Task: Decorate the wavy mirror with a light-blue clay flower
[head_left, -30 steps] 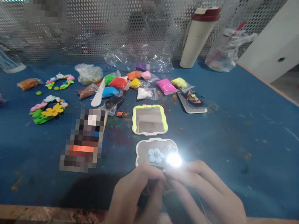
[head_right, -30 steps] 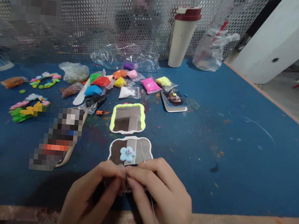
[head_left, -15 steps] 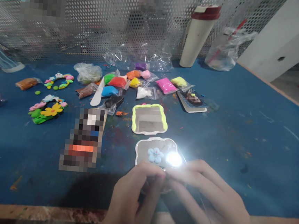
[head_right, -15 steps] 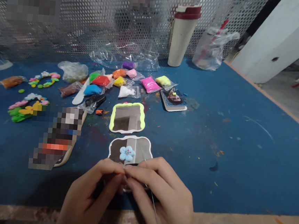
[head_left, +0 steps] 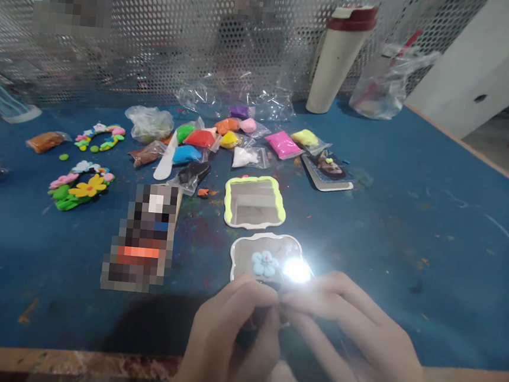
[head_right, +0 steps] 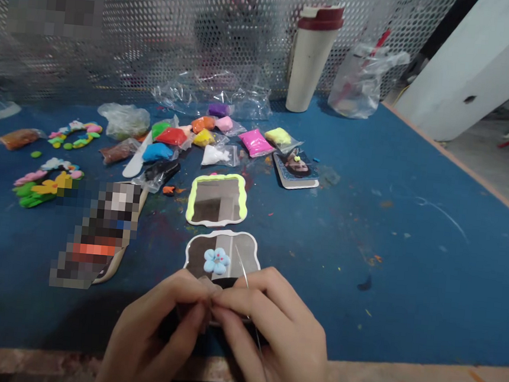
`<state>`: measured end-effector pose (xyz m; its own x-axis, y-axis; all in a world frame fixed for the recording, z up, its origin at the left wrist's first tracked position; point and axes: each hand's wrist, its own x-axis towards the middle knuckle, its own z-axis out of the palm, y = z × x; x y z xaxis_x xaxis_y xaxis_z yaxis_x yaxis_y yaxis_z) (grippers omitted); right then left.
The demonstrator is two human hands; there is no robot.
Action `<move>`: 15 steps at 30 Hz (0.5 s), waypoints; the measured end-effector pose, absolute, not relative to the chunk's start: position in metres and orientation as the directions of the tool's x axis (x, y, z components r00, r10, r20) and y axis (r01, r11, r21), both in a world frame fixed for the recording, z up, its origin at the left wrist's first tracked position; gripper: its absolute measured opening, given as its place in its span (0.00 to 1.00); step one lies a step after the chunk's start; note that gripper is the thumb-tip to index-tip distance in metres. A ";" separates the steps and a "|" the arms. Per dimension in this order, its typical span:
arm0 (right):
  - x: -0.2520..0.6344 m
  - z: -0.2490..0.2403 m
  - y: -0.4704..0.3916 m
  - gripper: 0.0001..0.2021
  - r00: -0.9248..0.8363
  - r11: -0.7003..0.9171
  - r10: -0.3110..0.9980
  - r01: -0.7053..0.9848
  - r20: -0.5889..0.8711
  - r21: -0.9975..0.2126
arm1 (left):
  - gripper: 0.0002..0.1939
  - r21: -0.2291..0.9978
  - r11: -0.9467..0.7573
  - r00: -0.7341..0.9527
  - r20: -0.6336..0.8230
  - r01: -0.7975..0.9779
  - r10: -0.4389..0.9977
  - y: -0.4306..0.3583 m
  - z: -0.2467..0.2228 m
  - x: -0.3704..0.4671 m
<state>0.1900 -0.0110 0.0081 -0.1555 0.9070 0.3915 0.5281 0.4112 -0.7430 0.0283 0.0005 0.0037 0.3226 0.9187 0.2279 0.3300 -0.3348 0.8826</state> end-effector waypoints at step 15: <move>0.190 0.010 -0.010 0.12 -0.124 0.449 0.883 0.501 0.452 -0.740 | 0.11 0.887 -0.330 0.346 0.214 0.324 0.914 0.002 0.005 0.027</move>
<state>0.1902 -0.0099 0.0097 -0.1241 0.8835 0.4517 0.5009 0.4487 -0.7401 0.0274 0.0016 0.0047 0.3458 0.9137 0.2136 0.3242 -0.3300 0.8866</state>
